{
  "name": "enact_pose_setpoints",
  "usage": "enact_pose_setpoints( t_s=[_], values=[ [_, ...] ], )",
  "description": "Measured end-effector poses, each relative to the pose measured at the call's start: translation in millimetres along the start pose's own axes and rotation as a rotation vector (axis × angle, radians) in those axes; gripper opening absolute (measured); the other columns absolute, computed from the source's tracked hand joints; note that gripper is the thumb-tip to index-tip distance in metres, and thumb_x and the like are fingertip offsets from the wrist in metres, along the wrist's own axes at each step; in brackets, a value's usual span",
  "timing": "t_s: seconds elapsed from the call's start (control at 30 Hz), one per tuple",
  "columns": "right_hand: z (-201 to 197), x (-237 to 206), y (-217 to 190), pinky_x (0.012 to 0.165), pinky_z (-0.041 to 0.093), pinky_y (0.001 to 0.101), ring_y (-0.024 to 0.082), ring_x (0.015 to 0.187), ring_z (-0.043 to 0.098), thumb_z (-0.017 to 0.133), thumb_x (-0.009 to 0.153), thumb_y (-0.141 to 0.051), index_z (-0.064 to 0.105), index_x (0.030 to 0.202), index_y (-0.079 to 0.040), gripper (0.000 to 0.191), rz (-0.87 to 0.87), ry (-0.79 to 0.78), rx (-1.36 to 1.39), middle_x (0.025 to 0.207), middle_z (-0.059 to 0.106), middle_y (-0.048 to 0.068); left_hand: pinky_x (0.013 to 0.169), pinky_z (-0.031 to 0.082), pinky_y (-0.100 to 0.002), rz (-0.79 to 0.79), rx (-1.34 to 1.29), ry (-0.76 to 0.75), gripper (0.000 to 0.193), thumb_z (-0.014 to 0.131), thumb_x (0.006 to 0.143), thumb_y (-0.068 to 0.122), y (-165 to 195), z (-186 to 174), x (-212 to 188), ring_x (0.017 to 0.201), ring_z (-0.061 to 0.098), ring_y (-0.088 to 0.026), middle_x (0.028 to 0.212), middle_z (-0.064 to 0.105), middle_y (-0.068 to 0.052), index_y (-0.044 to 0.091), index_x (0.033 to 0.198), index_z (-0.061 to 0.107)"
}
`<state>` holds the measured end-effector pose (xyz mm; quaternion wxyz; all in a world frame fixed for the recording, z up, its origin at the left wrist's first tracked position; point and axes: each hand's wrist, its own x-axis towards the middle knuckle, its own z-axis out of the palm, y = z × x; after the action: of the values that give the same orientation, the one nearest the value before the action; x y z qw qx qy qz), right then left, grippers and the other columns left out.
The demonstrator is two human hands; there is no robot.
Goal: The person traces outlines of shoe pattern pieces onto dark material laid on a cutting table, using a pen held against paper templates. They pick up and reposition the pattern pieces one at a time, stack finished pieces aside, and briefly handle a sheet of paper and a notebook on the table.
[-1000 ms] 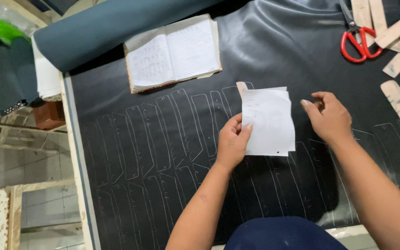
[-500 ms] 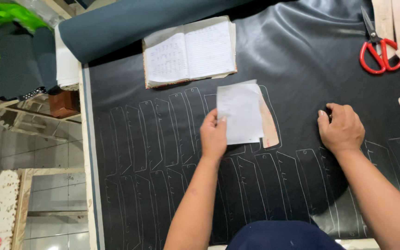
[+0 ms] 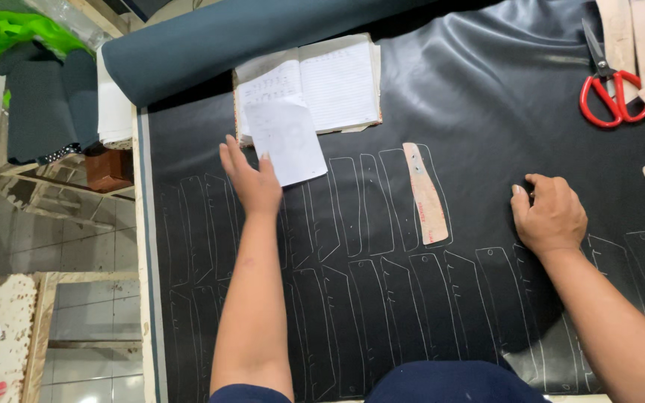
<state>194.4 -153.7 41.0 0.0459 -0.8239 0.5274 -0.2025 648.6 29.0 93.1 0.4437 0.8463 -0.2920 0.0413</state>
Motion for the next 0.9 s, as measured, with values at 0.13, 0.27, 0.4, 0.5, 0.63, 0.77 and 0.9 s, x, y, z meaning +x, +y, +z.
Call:
enact_pose_setpoints(
  t_s=[0.13,0.27,0.4,0.5,0.63,0.77,0.9],
  values=[
    [3.0,0.0,-0.6,0.087,0.053,0.0471,0.030,0.102,0.066,0.069,0.104,-0.034,0.071,0.117,-0.012,0.026,0.009,0.006,0.011,0.102,0.066,0.008,0.124,0.024,-0.056,0.162,0.177,-0.071,0.074,0.066,0.095,0.026,24.5,23.8,-67.2,0.154,0.025,-0.040,0.166,0.024,-0.023,0.003,0.157,0.033],
    [6.1,-0.8,1.5,0.085,0.053,0.0474,0.031,0.102,0.066,0.070,0.103,-0.034,0.071,0.117,-0.012,0.026,0.016,-0.011,-0.006,0.103,0.065,0.008,0.120,0.008,-0.065,0.166,0.147,-0.335,0.074,0.060,0.094,0.042,54.4,41.5,-152.1,0.155,0.013,-0.043,0.165,0.022,-0.024,0.005,0.155,0.038],
    [9.3,-2.1,2.4,0.087,0.053,0.0472,0.031,0.103,0.065,0.069,0.105,-0.034,0.069,0.118,-0.012,0.026,-0.021,0.026,-0.020,0.104,0.065,0.008,0.119,0.001,-0.070,0.200,0.369,-0.416,0.072,0.056,0.096,0.046,68.5,48.8,-173.0,0.155,0.012,-0.041,0.165,0.022,-0.023,0.009,0.154,0.039],
    [9.7,-2.3,3.0,0.087,0.053,0.0474,0.031,0.103,0.065,0.069,0.105,-0.034,0.068,0.117,-0.012,0.025,-0.041,0.028,-0.038,0.104,0.065,0.008,0.119,0.000,-0.070,0.209,0.427,-0.428,0.070,0.054,0.096,0.048,72.3,47.4,-175.2,0.156,0.012,-0.040,0.166,0.022,-0.022,0.011,0.154,0.040],
    [10.2,-1.8,1.7,0.086,0.052,0.0479,0.031,0.102,0.065,0.070,0.104,-0.034,0.068,0.118,-0.012,0.027,-0.021,0.026,-0.024,0.104,0.065,0.009,0.118,-0.002,-0.070,0.190,0.469,-0.462,0.072,0.051,0.095,0.049,75.2,46.1,-171.8,0.155,0.010,-0.039,0.166,0.019,-0.021,0.011,0.155,0.038],
    [11.0,-1.6,1.8,0.086,0.053,0.0476,0.031,0.102,0.066,0.070,0.103,-0.034,0.068,0.118,-0.012,0.027,-0.012,0.018,-0.027,0.103,0.065,0.008,0.119,-0.005,-0.068,0.154,0.489,-0.510,0.072,0.047,0.095,0.050,77.3,45.6,-167.0,0.155,0.007,-0.038,0.166,0.016,-0.019,0.013,0.156,0.035],
    [10.1,-0.5,2.4,0.086,0.053,0.0476,0.032,0.103,0.065,0.069,0.105,-0.034,0.068,0.119,-0.012,0.027,-0.023,0.020,-0.039,0.104,0.065,0.009,0.119,-0.006,-0.067,0.136,0.489,-0.528,0.075,0.048,0.095,0.055,81.5,42.9,-166.8,0.156,0.006,-0.036,0.168,0.014,-0.018,0.014,0.157,0.033]
  ],
)
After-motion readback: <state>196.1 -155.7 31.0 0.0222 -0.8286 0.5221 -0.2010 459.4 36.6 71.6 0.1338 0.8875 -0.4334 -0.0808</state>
